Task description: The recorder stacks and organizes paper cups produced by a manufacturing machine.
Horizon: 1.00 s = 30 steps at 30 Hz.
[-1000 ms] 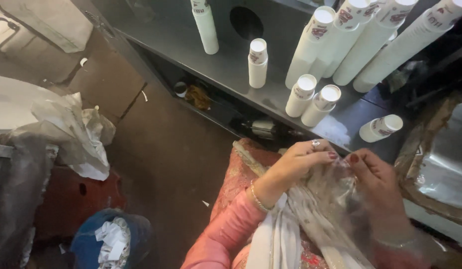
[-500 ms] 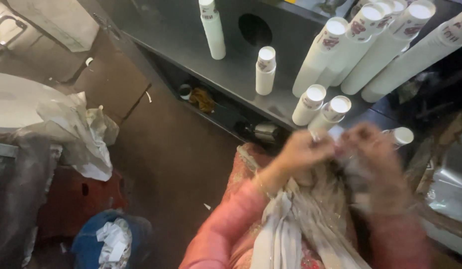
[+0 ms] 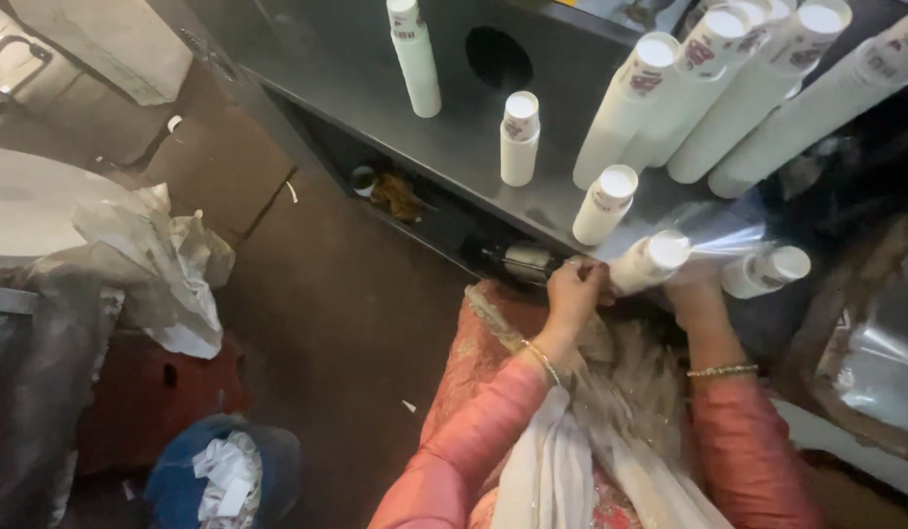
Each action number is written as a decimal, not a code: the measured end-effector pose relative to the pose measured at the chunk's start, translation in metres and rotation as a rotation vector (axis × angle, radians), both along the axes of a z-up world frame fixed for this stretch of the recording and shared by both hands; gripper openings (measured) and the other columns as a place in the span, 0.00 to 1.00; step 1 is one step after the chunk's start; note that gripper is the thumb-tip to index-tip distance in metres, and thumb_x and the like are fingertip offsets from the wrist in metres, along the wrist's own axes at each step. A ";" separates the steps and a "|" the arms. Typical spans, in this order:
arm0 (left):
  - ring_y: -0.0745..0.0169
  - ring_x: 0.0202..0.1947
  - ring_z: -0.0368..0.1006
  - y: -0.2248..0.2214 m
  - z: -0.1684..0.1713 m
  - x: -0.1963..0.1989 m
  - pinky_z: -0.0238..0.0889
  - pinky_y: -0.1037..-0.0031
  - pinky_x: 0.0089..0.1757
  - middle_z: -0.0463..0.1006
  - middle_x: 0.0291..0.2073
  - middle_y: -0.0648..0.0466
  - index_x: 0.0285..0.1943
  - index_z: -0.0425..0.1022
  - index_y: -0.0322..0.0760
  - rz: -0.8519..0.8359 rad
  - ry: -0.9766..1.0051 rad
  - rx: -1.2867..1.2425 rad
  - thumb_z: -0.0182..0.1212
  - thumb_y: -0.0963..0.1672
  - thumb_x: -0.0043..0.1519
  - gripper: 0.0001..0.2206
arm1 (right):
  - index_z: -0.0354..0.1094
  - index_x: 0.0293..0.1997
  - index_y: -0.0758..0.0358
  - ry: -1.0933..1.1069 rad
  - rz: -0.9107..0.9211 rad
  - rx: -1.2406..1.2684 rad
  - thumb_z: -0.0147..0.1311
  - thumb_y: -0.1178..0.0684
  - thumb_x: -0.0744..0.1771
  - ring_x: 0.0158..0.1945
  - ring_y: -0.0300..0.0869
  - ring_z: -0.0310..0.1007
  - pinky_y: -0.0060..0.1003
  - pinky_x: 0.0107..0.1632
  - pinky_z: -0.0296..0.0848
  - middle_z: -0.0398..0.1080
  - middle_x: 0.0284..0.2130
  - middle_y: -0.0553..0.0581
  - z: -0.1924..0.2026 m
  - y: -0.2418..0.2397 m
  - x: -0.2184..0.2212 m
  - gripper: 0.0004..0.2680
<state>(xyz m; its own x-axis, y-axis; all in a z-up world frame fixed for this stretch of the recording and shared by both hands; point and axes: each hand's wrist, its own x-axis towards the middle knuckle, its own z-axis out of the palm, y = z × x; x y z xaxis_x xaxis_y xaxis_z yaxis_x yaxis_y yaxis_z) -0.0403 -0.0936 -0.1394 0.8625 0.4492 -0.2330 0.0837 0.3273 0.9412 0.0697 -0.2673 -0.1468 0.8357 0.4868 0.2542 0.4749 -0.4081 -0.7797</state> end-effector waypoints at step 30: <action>0.71 0.40 0.79 -0.017 0.116 -0.049 0.73 0.76 0.44 0.85 0.40 0.50 0.51 0.82 0.32 -0.616 -0.577 0.489 0.65 0.44 0.66 0.10 | 0.79 0.39 0.50 0.034 0.344 -1.376 0.59 0.32 0.66 0.48 0.38 0.75 0.37 0.50 0.77 0.74 0.44 0.48 0.132 -0.169 -0.114 0.14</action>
<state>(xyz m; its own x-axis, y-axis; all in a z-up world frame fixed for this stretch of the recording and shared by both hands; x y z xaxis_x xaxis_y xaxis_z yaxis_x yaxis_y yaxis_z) -0.0893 -0.1108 -0.0239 0.9020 -0.1836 0.3908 -0.4067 -0.0571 0.9118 -0.0447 -0.4364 -0.0150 0.6227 0.5027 -0.5996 0.6938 -0.7090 0.1262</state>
